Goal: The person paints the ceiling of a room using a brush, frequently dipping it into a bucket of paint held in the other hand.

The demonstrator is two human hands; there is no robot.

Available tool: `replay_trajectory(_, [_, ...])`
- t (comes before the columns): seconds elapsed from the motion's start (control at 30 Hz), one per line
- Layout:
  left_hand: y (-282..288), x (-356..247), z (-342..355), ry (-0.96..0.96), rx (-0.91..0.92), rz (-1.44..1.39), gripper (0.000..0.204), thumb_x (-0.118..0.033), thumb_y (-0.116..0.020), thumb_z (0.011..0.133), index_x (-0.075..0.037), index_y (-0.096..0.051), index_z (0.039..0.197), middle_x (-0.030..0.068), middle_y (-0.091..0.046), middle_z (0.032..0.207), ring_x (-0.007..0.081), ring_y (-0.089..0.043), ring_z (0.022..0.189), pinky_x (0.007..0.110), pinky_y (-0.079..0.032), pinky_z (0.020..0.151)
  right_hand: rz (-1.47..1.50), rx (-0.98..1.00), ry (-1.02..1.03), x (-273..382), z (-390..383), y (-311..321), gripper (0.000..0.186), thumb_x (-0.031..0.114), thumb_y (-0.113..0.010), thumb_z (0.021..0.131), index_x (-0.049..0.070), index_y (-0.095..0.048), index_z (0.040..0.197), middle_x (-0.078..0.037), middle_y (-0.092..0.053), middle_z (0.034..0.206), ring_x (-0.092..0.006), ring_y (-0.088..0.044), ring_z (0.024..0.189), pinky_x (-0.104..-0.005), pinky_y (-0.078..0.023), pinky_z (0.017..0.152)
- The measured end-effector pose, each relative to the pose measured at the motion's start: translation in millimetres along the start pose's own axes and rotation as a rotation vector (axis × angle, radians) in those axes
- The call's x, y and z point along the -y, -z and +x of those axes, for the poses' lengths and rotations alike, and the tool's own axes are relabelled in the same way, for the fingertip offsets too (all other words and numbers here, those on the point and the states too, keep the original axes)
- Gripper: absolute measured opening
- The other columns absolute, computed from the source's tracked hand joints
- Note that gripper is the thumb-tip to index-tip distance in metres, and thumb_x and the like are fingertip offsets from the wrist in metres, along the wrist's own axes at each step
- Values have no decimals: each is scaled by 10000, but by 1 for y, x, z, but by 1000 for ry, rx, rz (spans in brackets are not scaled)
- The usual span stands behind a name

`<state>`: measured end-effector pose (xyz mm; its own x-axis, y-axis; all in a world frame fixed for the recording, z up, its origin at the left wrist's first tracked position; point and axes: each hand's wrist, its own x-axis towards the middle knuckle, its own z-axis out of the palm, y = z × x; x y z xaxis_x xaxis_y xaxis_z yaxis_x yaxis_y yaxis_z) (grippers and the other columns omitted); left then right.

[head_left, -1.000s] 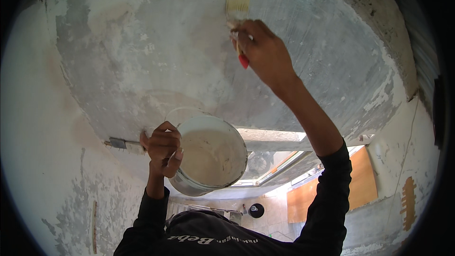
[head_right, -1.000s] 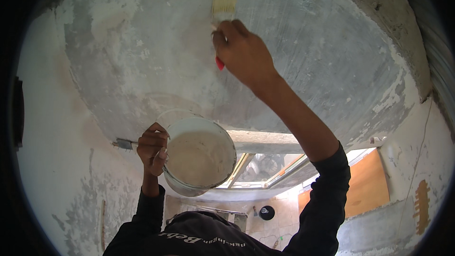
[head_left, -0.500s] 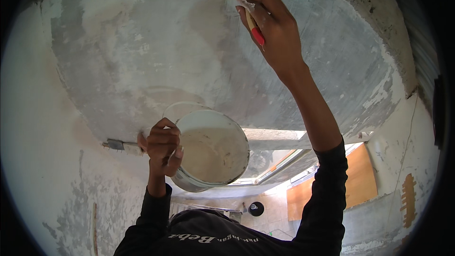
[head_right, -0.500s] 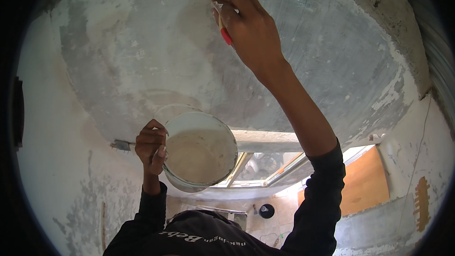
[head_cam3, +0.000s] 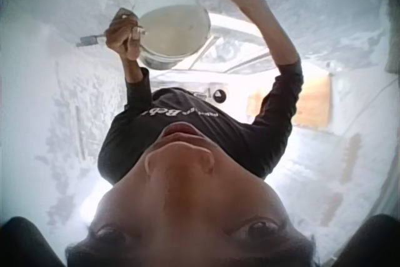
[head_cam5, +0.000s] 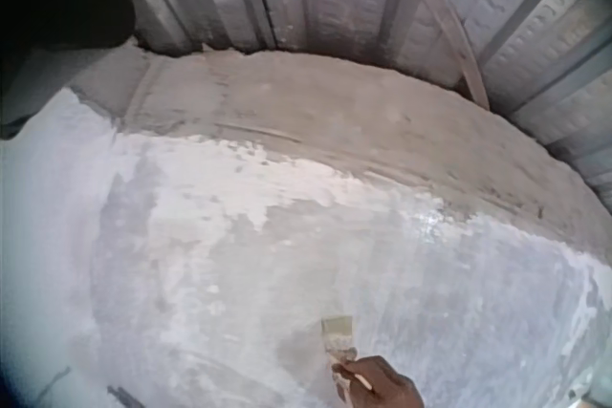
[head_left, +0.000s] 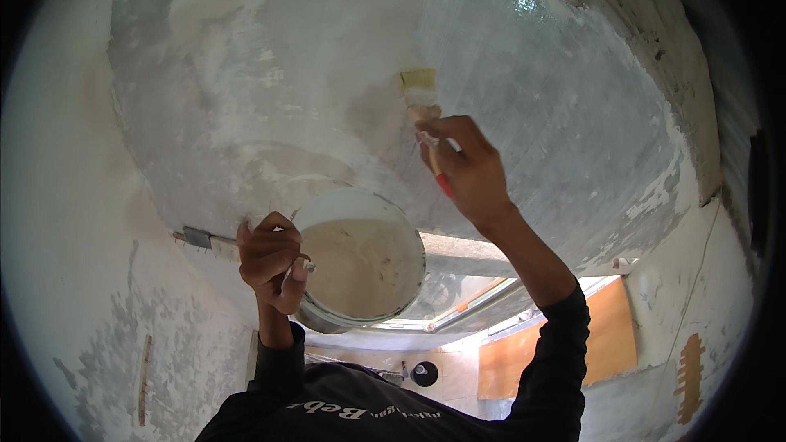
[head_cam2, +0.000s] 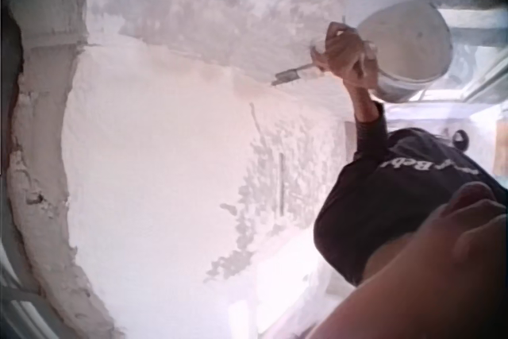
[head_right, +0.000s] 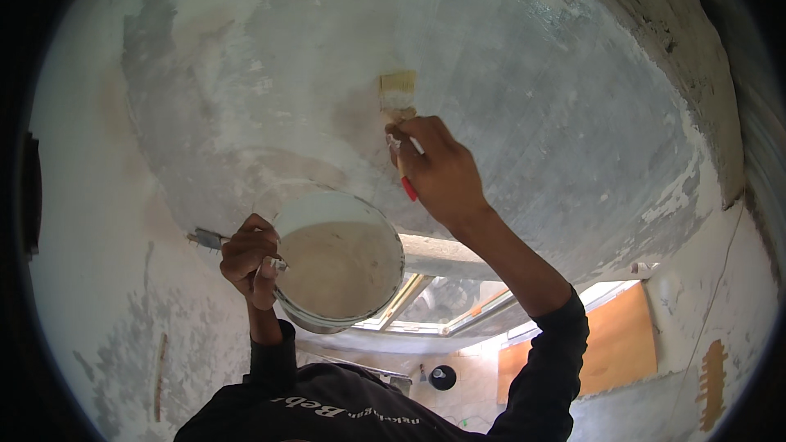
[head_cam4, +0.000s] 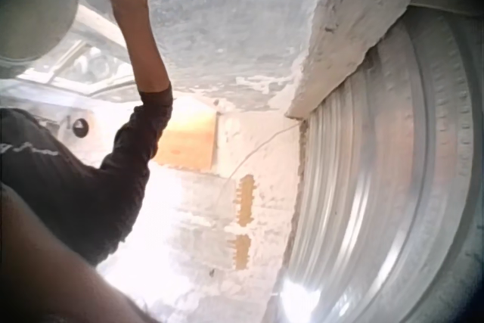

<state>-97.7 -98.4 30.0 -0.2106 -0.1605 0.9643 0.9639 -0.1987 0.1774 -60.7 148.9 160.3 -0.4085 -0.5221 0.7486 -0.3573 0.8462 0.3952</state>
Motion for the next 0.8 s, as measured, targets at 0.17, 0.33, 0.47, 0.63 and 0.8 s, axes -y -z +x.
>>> replay_trajectory(0.17, [-5, 0, -4, 43, 24, 30, 396, -137, -594, 798, -27, -378, 484, 41, -416, 436, 178, -380, 381, 346, -402, 550, -26, -247, 74, -22, 57, 25, 130, 28, -730, 756, 2, -695, 879, -62, -639, 1027, -217, -643, 897, -314, -575, 693])
replay_trajectory(0.33, [-11, -6, -5, 3, -88, 170, 395, -81, -620, 711, -73, -307, 469, 39, -393, 440, 192, -382, 399, 322, -339, 645, -40, -294, 68, -42, 77, 12, 186, 41, -739, 761, 8, -714, 942, -42, -654, 1031, -220, -651, 895, -325, -574, 737])
replay_trajectory(0.47, [-9, -12, -6, -35, -182, 257, 389, -76, -599, 726, -80, -307, 469, 42, -396, 440, 200, -389, 405, 328, -333, 675, -56, -144, 14, -26, 28, -9, 163, 41, -750, 746, 21, -703, 901, -40, -654, 1023, -218, -651, 888, -327, -584, 692])
replay_trajectory(0.63, [6, -16, -13, 0, -155, 220, 384, -98, -576, 747, -79, -318, 463, 54, -411, 443, 211, -410, 428, 349, -351, 696, 40, -49, -12, 1, -4, -15, 146, 21, -762, 721, 22, -679, 841, -44, -655, 1004, -217, -656, 893, -323, -587, 652])
replay_trajectory(0.8, [15, -11, -20, 21, -162, 146, 430, -196, -466, 894, -13, -448, 505, 87, -512, 519, 225, -482, 498, 376, -415, 583, 71, -244, 4, -8, 33, 10, 119, -21, -734, 758, -7, -701, 871, -94, -664, 1042, -230, -669, 928, -317, -584, 732])
